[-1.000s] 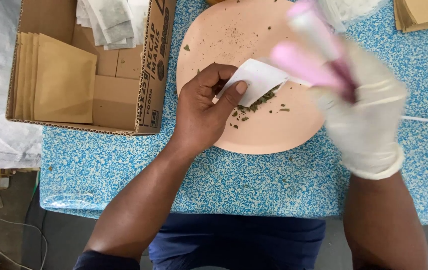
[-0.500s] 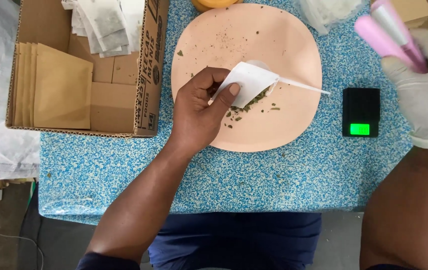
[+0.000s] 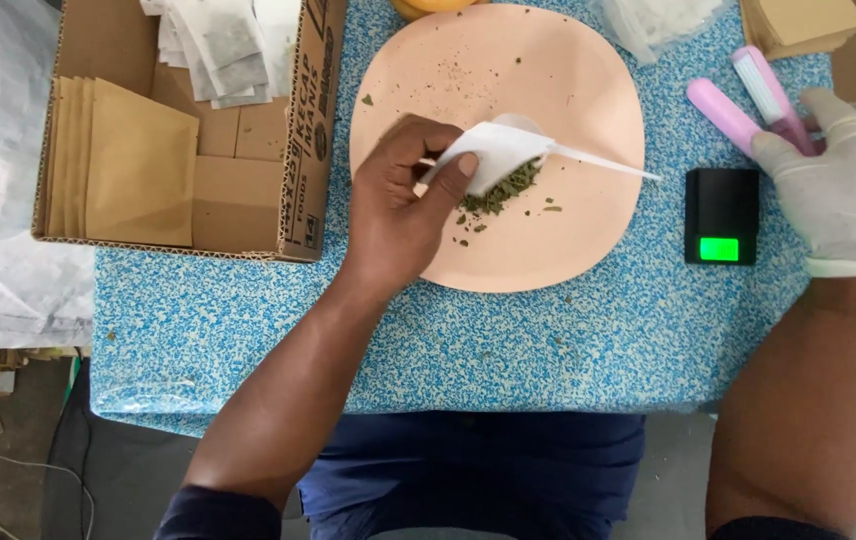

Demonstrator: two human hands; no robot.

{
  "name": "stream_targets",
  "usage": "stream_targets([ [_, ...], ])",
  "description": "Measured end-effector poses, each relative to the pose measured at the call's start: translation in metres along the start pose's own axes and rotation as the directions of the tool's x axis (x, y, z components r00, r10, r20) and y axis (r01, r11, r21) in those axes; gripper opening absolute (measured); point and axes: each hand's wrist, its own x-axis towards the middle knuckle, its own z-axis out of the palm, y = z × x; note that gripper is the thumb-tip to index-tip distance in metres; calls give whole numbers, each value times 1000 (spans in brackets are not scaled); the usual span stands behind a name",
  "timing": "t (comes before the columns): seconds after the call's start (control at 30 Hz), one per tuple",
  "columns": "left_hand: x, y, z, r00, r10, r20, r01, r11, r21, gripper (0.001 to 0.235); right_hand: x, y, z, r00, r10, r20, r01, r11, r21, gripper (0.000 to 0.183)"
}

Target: Filling small white bags with tea leaves using a spoon and sealing them with a heat sealer.

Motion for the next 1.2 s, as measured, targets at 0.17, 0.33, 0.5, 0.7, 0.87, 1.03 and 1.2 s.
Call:
stream_targets([
  [0.17,2,16,-7,999,-7,-35,8,999,34,10,-2,-1,3,998,45,-35,-42,997,70,47],
  [0.33,-4,21,-9,1000,-20,-15,18,992,-125,14,-5,-5,6,995,-42,-96,46,998,38,47],
  [0.5,-15,27,-5,989,-144,28,145,942,-301,20,-8,-74,-26,950,-44,-309,239,739,630,16],
  [0.7,-31,32,1,965,-260,-9,251,940,-230,17,-40,-203,-39,993,-95,72,-24,432,901,35],
  [0.87,-54,27,-7,964,-266,20,262,929,-262,16,-55,-236,-31,985,-149,84,-37,295,955,41],
  [1.03,-69,33,-25,922,-386,-5,382,911,154,18,-61,-247,-25,975,-112,194,-91,594,800,36],
  [1.2,-85,19,-33,969,-244,-28,245,962,118,15,-74,-249,-11,967,-133,218,-135,457,879,35],
])
